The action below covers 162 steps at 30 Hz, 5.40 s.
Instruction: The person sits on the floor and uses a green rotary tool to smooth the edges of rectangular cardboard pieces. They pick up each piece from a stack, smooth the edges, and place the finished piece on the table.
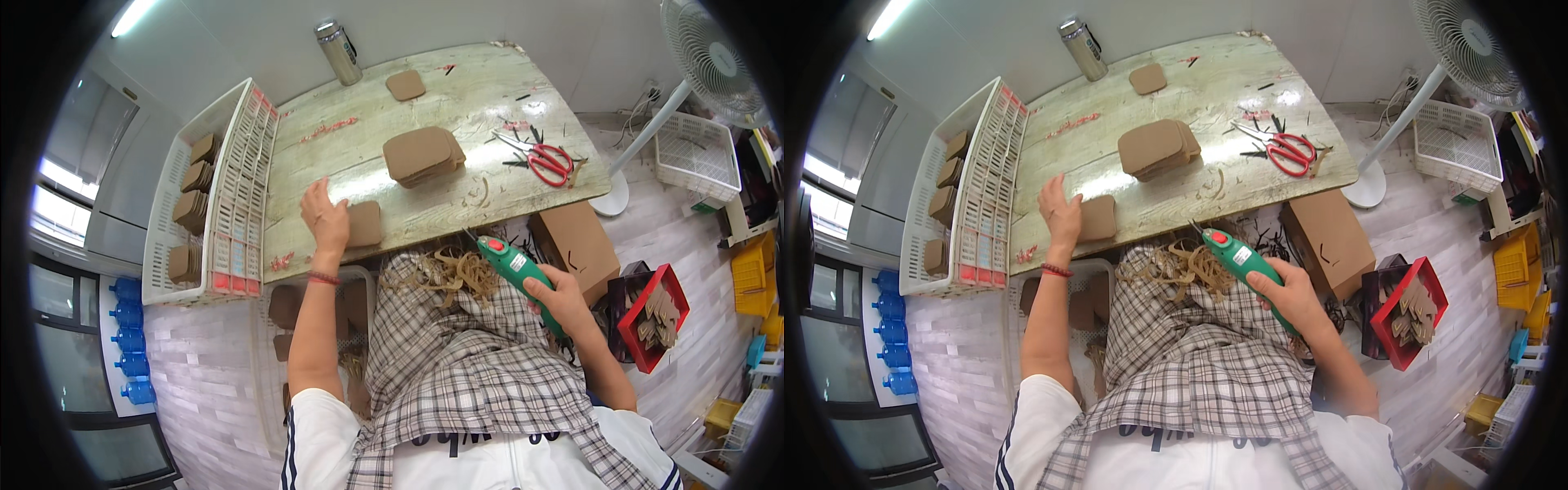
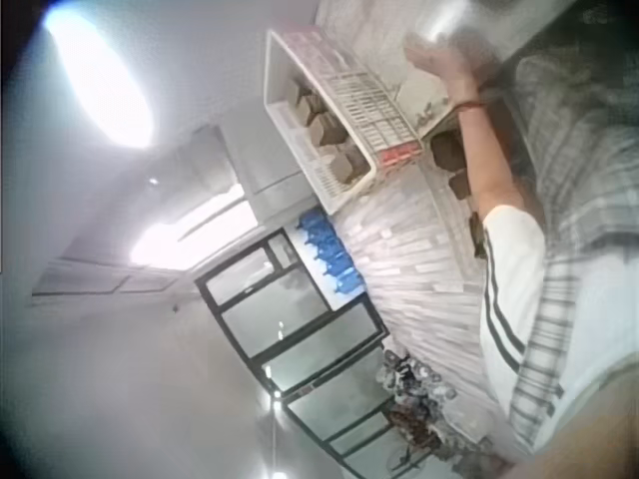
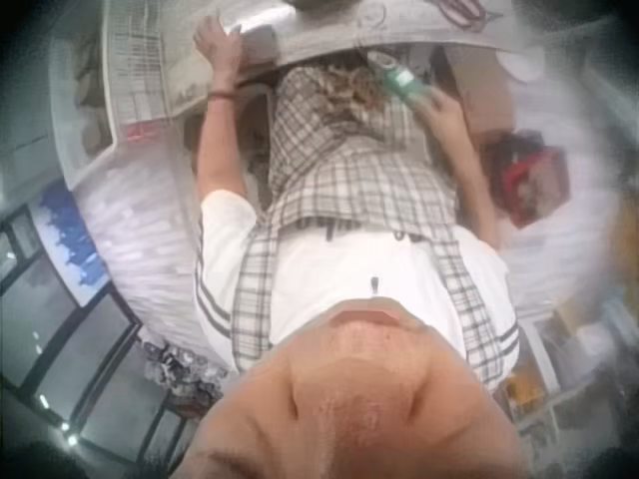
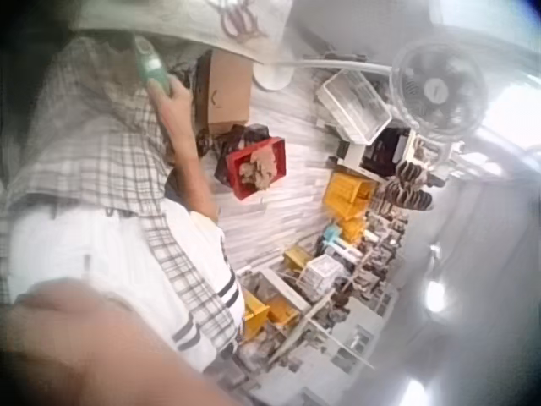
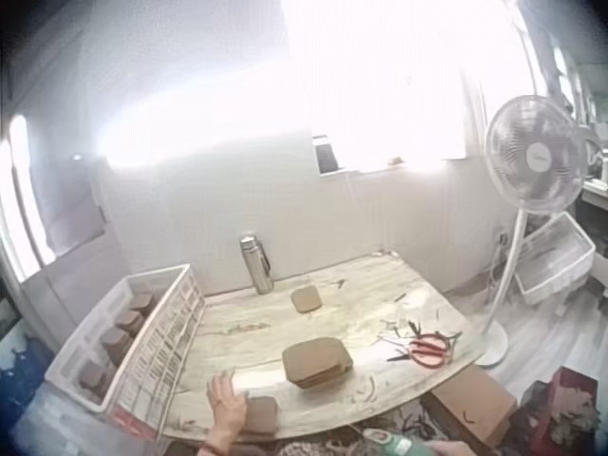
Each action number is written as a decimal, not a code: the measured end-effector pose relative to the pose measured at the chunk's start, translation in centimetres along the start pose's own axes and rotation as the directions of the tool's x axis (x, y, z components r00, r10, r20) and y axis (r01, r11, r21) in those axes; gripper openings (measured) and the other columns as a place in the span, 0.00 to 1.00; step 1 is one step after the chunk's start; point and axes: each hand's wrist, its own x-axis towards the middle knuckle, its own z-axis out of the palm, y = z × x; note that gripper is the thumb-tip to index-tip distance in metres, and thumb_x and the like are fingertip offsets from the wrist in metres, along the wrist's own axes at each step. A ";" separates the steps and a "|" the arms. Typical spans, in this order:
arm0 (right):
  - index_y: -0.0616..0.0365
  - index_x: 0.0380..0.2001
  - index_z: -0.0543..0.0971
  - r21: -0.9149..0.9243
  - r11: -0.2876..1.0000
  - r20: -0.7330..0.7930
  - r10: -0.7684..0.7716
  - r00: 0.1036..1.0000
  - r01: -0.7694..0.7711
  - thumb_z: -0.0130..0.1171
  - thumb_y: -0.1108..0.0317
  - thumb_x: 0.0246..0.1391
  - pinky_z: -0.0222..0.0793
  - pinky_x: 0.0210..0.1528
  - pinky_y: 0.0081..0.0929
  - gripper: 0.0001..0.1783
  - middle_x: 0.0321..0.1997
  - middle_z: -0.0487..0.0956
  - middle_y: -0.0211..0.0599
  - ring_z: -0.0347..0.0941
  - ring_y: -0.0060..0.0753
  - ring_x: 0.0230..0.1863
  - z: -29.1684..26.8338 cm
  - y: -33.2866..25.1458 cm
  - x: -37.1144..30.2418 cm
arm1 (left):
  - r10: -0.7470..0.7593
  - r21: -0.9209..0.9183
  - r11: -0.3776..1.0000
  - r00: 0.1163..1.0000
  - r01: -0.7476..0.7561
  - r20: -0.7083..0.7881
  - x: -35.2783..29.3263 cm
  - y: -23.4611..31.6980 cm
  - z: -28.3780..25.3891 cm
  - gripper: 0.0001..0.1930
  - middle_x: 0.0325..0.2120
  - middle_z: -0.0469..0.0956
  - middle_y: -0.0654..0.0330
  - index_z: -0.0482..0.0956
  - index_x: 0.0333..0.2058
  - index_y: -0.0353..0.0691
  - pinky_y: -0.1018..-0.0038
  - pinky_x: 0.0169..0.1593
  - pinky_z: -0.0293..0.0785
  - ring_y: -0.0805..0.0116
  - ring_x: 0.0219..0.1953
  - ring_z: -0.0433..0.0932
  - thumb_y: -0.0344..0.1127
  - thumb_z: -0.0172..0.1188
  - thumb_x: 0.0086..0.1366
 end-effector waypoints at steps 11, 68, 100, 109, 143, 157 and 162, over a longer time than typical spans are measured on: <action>0.65 0.41 0.78 -0.054 0.998 -0.086 -0.021 0.996 0.016 0.62 0.59 0.56 0.66 0.23 0.18 0.19 0.24 0.74 0.28 0.68 0.15 0.22 -0.1 2.2 -0.5 | 0.226 -0.137 0.973 0.859 -0.183 0.459 10.5 6.7 6.5 0.31 0.58 0.66 0.56 0.72 0.54 0.44 0.53 0.66 0.48 0.49 0.67 0.52 0.48 0.65 0.52; 0.66 0.44 0.77 0.020 1.000 -0.182 -0.016 0.983 0.020 0.62 0.59 0.55 0.67 0.25 0.19 0.21 0.25 0.74 0.29 0.68 0.16 0.22 -2.4 2.9 -1.1 | -0.282 -0.582 0.787 0.958 0.203 -0.047 0.4 18.8 7.0 0.29 0.63 0.51 0.42 0.67 0.48 0.36 0.56 0.66 0.47 0.46 0.67 0.49 0.31 0.71 0.48; 0.65 0.44 0.76 0.057 0.976 -0.141 -0.200 0.970 0.210 0.61 0.61 0.58 0.65 0.25 0.15 0.19 0.25 0.72 0.25 0.66 0.14 0.22 2.6 -5.0 -1.8 | -0.158 -0.665 -0.704 0.858 0.250 0.489 -4.0 20.8 -2.8 0.17 0.46 0.77 0.59 0.73 0.49 0.39 0.67 0.56 0.74 0.63 0.50 0.76 0.20 0.57 0.61; 0.65 0.43 0.76 0.030 0.964 -0.172 -0.254 0.952 0.263 0.60 0.61 0.59 0.64 0.24 0.16 0.18 0.24 0.72 0.26 0.67 0.14 0.21 2.8 -5.7 -1.8 | -0.095 -0.650 -0.682 0.841 0.335 0.533 -5.9 22.0 -3.0 0.17 0.45 0.78 0.58 0.73 0.47 0.39 0.68 0.53 0.75 0.66 0.47 0.77 0.18 0.58 0.60; 0.64 0.47 0.76 -0.197 0.972 -0.005 -0.129 0.992 0.125 0.64 0.60 0.55 0.66 0.26 0.16 0.21 0.27 0.75 0.27 0.69 0.14 0.25 -1.2 -4.3 -3.8 | 0.218 -0.709 -0.002 0.693 0.705 0.688 -6.0 14.2 -4.7 0.24 0.42 0.80 0.59 0.76 0.50 0.33 0.76 0.48 0.74 0.73 0.42 0.78 0.14 0.58 0.52; 0.66 0.45 0.76 -0.088 0.995 0.013 -0.050 0.999 0.051 0.62 0.58 0.57 0.67 0.26 0.17 0.21 0.27 0.74 0.29 0.69 0.16 0.25 0.4 -3.7 -3.1 | 0.309 -0.632 0.319 0.552 0.707 0.774 -7.6 15.0 -6.0 0.18 0.38 0.76 0.66 0.74 0.45 0.36 0.79 0.47 0.69 0.78 0.42 0.73 0.18 0.56 0.55; 0.66 0.44 0.75 -0.018 0.999 0.067 -0.029 0.997 0.031 0.60 0.57 0.58 0.66 0.25 0.18 0.22 0.25 0.73 0.29 0.68 0.17 0.23 0.0 -2.9 -2.9 | 0.174 -0.665 0.403 0.661 0.628 0.730 -7.0 12.9 -6.2 0.13 0.29 0.76 0.67 0.74 0.36 0.37 0.82 0.38 0.71 0.80 0.34 0.74 0.20 0.63 0.51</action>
